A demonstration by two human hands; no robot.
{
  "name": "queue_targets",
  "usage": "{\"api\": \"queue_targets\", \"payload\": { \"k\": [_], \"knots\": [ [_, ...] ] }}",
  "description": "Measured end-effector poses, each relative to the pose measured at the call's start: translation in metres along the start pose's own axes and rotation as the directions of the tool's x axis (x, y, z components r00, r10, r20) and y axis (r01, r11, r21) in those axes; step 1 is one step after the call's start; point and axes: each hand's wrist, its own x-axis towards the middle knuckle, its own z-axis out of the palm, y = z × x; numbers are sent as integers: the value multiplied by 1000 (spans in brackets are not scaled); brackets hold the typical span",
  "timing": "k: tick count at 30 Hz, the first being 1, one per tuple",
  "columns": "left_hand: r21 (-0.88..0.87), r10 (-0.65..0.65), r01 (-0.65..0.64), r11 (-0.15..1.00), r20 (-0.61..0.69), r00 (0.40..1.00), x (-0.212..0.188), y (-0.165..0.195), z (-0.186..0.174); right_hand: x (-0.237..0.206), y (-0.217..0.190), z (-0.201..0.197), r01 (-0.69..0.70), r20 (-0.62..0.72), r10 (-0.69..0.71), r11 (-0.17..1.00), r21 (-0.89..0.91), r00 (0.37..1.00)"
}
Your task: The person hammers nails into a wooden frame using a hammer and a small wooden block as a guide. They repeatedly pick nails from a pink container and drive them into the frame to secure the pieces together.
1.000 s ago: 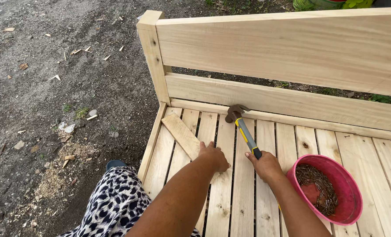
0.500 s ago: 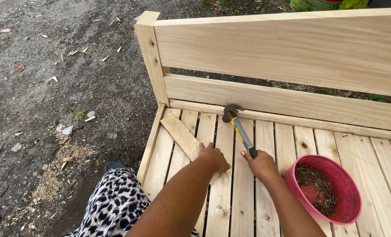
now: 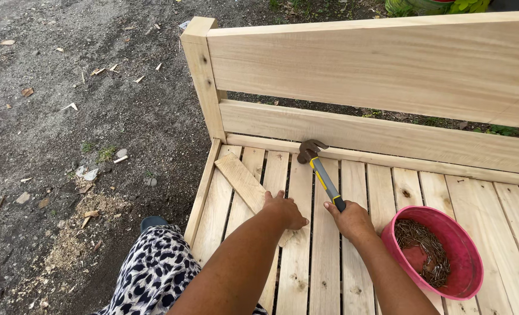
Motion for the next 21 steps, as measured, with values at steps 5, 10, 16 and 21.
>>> {"api": "queue_targets", "payload": {
  "k": [5, 10, 16, 21],
  "knots": [
    [-41, 19, -21, 999, -49, 999, 1, -2, 7, -1, -2, -7, 23, -17, -23, 999, 36, 1000],
    [-23, 21, -21, 1000, -25, 999, 2, -4, 5, -9, 8, -5, 163, -176, -138, 977, 137, 975],
    [9, 19, -19, 1000, 11, 1000, 2, -3, -2, 10, 13, 2, 2, 5, -2, 1000, 9, 1000],
    [-35, 32, -32, 999, -12, 999, 7, -5, 6, 15, 17, 10, 7, -35, -8, 1000, -18, 999]
  ]
}}
